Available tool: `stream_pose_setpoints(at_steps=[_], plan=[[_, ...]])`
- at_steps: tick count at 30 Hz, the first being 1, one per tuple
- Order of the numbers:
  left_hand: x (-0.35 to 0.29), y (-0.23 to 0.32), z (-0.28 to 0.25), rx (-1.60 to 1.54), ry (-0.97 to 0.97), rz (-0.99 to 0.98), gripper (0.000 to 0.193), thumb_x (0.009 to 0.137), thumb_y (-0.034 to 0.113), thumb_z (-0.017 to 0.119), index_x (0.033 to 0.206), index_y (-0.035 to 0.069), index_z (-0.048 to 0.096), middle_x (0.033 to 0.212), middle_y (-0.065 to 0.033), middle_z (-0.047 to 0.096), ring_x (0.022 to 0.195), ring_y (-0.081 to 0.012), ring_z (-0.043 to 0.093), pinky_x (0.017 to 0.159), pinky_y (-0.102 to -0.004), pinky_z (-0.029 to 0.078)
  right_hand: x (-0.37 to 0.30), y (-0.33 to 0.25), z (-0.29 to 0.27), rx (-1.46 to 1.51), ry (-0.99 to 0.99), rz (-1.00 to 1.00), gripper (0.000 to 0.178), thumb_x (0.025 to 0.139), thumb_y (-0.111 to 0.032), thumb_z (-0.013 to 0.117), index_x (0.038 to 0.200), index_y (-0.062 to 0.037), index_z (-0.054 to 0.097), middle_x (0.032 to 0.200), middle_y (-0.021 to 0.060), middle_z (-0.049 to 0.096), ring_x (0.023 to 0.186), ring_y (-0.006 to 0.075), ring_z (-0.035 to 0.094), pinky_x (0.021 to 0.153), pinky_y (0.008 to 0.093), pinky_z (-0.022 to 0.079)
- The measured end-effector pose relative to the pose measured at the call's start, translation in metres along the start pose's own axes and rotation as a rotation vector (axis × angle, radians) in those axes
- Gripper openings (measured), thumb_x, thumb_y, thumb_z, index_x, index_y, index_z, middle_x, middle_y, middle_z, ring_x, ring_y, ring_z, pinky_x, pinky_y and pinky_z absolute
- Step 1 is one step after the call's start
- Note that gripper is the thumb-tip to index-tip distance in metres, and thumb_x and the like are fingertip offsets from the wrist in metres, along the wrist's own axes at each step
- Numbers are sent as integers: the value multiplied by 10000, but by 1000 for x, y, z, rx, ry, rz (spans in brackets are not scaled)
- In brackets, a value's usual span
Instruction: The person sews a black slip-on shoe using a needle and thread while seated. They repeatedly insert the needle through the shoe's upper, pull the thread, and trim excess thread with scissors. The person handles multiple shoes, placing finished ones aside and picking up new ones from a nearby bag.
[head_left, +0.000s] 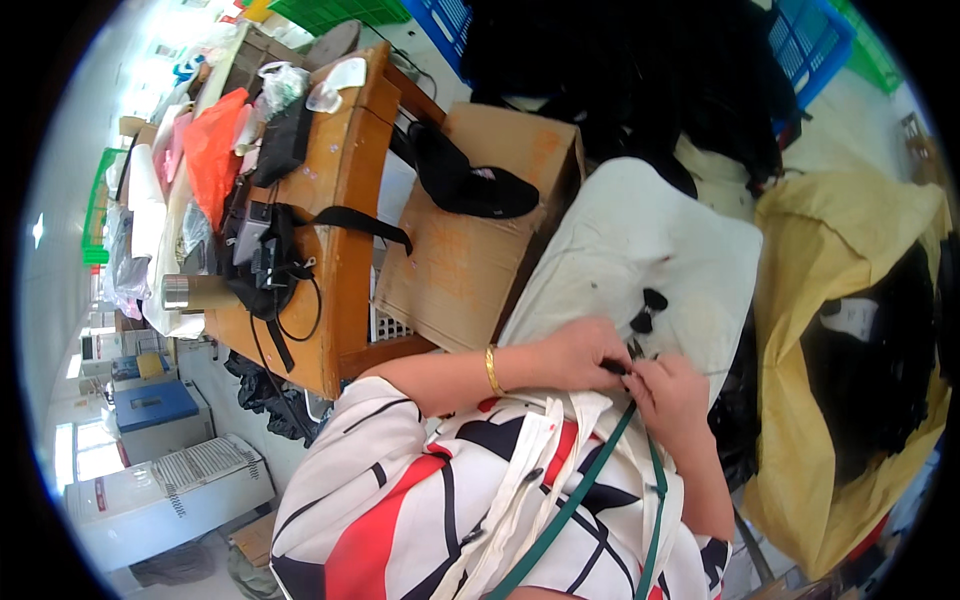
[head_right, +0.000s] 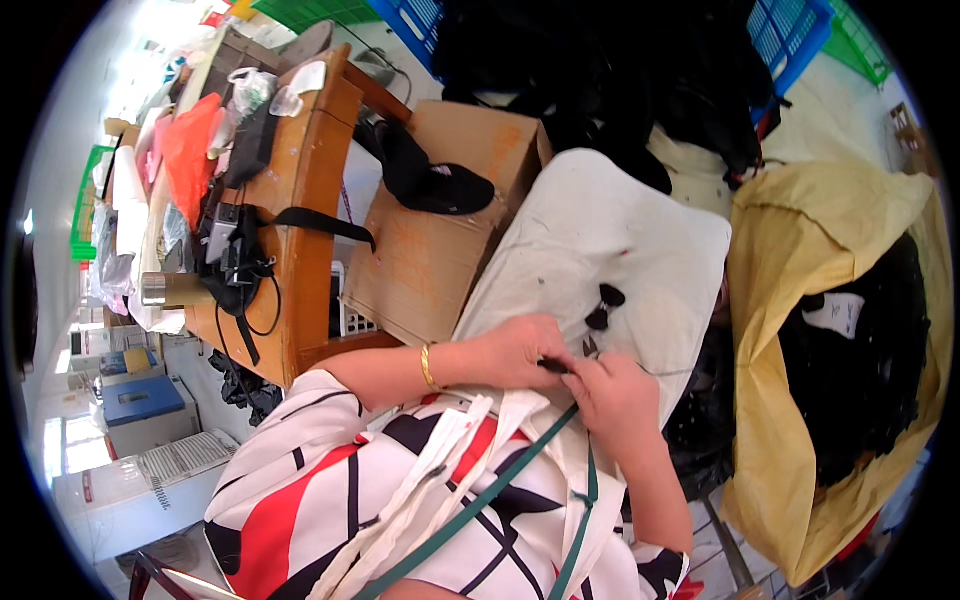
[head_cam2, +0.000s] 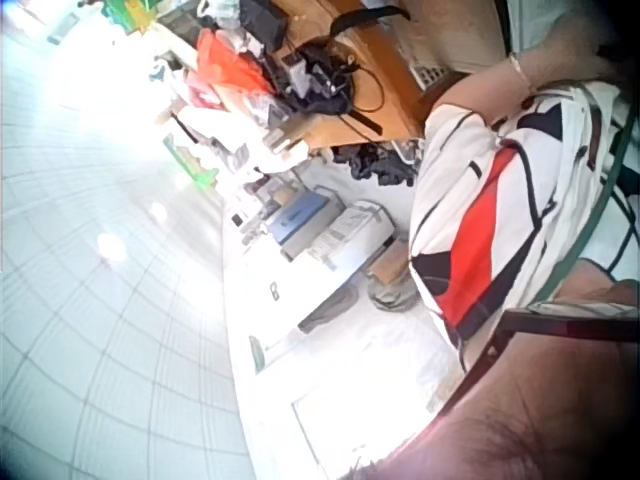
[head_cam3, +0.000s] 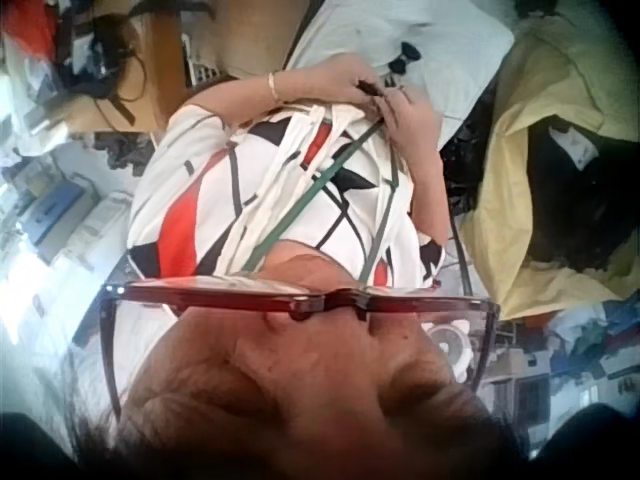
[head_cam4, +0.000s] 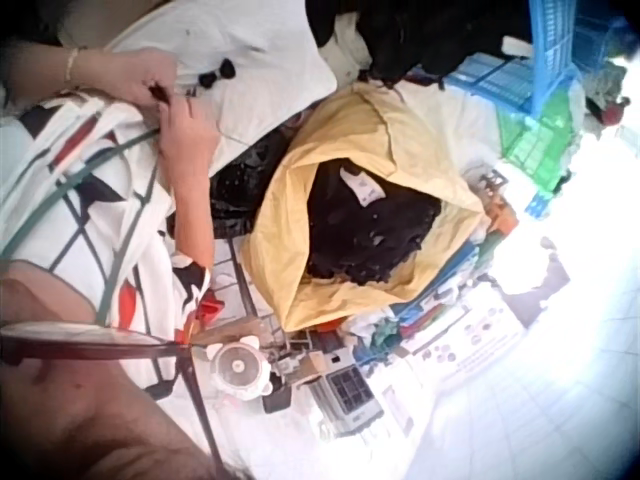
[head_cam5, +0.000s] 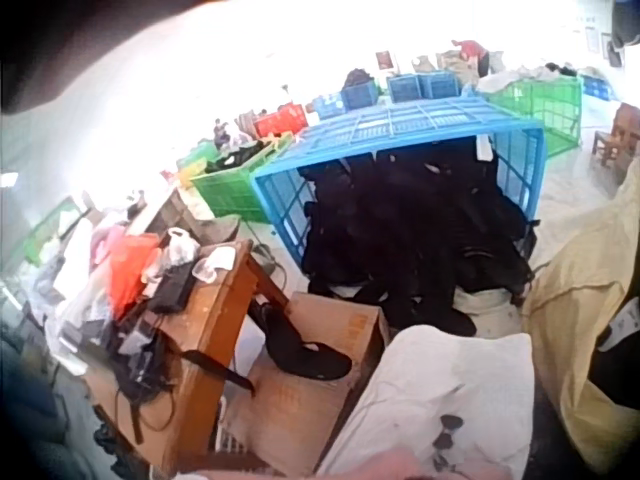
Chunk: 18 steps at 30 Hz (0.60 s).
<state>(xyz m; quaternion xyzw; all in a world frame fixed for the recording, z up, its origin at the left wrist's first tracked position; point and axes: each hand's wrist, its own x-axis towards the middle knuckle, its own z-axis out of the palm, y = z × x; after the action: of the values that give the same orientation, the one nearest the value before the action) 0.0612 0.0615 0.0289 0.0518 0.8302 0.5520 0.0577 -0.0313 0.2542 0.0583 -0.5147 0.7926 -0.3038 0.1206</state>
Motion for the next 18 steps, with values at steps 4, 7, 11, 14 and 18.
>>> stream_pose_setpoints(at_steps=[4,7,11,14,18], plan=[[2,2,0,19,80,107,140,676,127,753,803,70,735,745,-128,672,733,-332,612,673,-425,480,8,-9,0,-186,23,-266,125,724,-155,716,784,-120,611,686,43,512,650,226,567,524,376,450],[2,3,0,51,127,109,139,668,84,745,803,89,711,787,-79,668,824,-311,598,728,-421,478,12,-18,2,-92,174,-352,130,706,-98,710,753,-111,590,662,38,465,585,219,524,469,354,415],[5,3,-3,113,202,200,184,679,45,764,848,93,710,766,-56,647,787,-275,586,706,-372,476,13,-16,-4,16,237,-263,149,718,-88,744,824,-88,639,687,38,502,573,218,535,447,330,419],[9,3,-9,124,209,162,162,701,56,776,845,99,715,743,-51,638,760,-264,578,685,-366,465,6,-11,-15,84,378,-187,209,690,-74,777,865,-79,664,753,39,572,620,214,573,492,314,457],[14,6,-16,164,218,114,144,722,68,786,846,96,718,729,-49,631,739,-258,566,668,-364,450,9,-2,-18,-92,385,-112,278,645,-45,802,890,-73,675,846,35,634,676,199,600,565,291,494]])
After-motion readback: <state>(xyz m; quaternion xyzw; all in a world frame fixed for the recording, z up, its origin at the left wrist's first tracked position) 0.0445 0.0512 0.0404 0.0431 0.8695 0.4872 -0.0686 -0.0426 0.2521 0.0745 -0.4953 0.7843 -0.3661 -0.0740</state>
